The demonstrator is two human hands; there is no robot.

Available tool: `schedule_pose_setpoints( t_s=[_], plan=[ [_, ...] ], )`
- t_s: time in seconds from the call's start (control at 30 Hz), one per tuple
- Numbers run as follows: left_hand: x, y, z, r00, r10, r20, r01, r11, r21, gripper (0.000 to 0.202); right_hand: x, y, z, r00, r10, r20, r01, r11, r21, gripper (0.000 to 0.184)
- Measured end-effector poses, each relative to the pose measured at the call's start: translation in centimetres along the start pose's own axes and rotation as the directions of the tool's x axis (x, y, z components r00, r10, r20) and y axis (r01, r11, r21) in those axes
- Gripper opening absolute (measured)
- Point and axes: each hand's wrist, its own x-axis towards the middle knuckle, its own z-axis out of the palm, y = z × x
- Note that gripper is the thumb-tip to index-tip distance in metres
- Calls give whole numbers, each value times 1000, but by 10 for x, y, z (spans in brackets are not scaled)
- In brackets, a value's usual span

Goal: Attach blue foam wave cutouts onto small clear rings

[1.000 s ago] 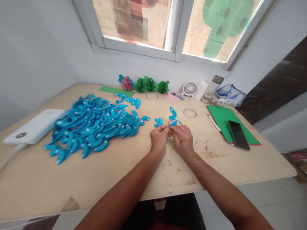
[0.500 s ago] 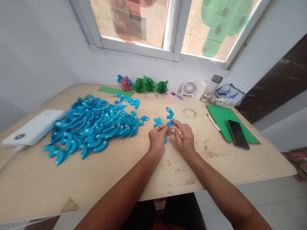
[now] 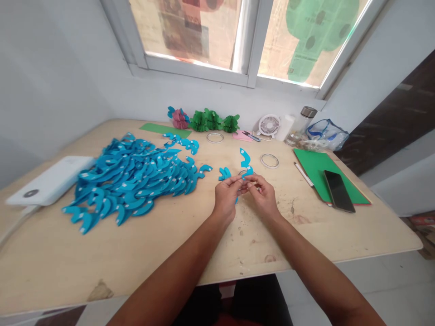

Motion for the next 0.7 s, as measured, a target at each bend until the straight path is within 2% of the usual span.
schedule_pose_setpoints(
  t_s=[0.2,0.7],
  plan=[
    [0,-1,0,1000,-7,-5,8,999,33,16,1,0,0,994,113,-3,-112,986,123,19],
    [0,0,1,999,-13,31,11,998,68,19,2,-2,0,996,85,9,-85,991,104,18]
  ],
)
